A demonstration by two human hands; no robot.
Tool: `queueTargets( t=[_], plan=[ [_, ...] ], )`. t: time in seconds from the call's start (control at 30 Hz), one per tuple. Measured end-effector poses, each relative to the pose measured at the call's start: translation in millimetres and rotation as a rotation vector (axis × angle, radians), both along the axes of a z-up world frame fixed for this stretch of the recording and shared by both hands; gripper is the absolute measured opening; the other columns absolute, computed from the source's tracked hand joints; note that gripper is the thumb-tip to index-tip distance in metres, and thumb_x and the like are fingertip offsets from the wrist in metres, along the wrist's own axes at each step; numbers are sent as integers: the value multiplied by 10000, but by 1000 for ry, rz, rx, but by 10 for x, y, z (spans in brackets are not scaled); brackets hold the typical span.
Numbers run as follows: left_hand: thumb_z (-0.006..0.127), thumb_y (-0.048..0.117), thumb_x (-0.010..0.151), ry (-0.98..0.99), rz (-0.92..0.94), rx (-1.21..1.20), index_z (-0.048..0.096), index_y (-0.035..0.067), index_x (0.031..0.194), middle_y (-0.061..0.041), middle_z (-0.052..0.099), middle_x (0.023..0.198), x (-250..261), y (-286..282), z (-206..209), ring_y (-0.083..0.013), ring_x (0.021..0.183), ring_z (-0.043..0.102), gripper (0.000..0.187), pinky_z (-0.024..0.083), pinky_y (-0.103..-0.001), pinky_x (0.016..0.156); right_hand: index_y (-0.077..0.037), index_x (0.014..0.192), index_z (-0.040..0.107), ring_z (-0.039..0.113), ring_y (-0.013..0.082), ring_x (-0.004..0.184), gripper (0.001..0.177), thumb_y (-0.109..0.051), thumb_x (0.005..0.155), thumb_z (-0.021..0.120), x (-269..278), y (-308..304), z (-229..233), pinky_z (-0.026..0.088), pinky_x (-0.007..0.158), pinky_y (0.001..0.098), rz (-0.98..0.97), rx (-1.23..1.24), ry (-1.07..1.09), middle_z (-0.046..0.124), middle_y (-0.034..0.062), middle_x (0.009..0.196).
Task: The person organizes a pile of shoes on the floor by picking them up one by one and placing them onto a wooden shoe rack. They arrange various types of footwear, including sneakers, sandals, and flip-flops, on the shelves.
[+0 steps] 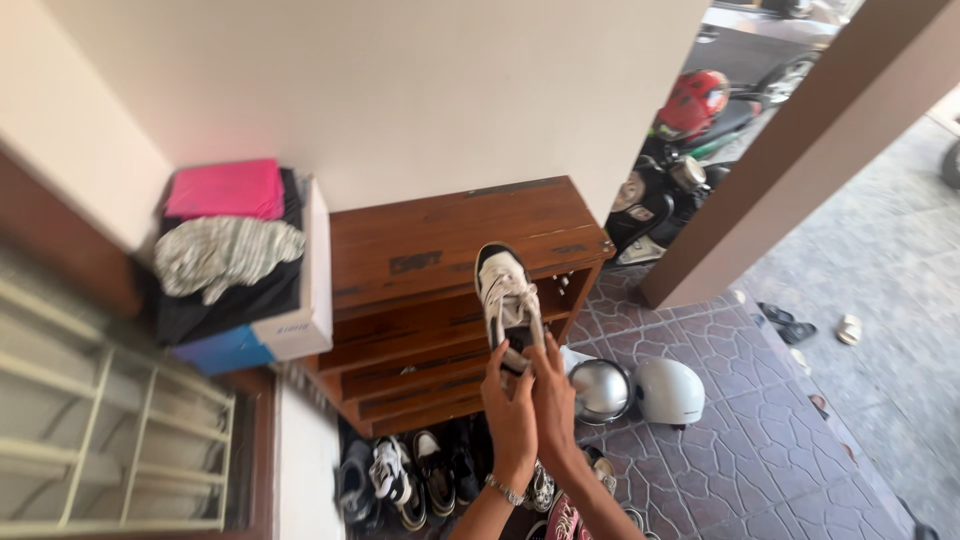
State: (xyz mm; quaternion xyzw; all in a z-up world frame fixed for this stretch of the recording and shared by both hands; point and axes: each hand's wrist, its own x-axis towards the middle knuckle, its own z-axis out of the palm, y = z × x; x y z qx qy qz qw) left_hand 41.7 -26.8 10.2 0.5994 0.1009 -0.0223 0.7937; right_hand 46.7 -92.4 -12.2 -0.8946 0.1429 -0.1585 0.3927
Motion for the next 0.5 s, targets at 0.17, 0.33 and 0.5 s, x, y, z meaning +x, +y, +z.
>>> queueTargets(
  t=[0.17,0.33,0.5],
  plan=[
    [586,184,960,-26,-147,-13,481,83,1469,-161,532,1308,499,-381,93,-263,1181,617,530,520,-390,1008,-74,1145,611,730,427,971,299,-72,852,669,435,-370,195,636,683,431,-99,-26,-9,461,174,1551],
    [553,244,993,7,-312,100,363,131,1553,-192,338,1499,1107,-787,86,-316,1376,423,603,415,-441,1119,-97,1177,617,681,441,1070,314,-73,872,685,943,-781,299,588,786,475,-119,-135,-120,552,138,1479],
    [533,277,995,-94,-322,67,313,87,1575,-216,300,1594,1623,-1175,-168,-354,1466,359,649,344,-447,1181,-93,1182,601,691,417,1085,339,-92,857,701,1424,-1116,206,579,827,471,-110,-24,-59,611,117,1370]
  ],
)
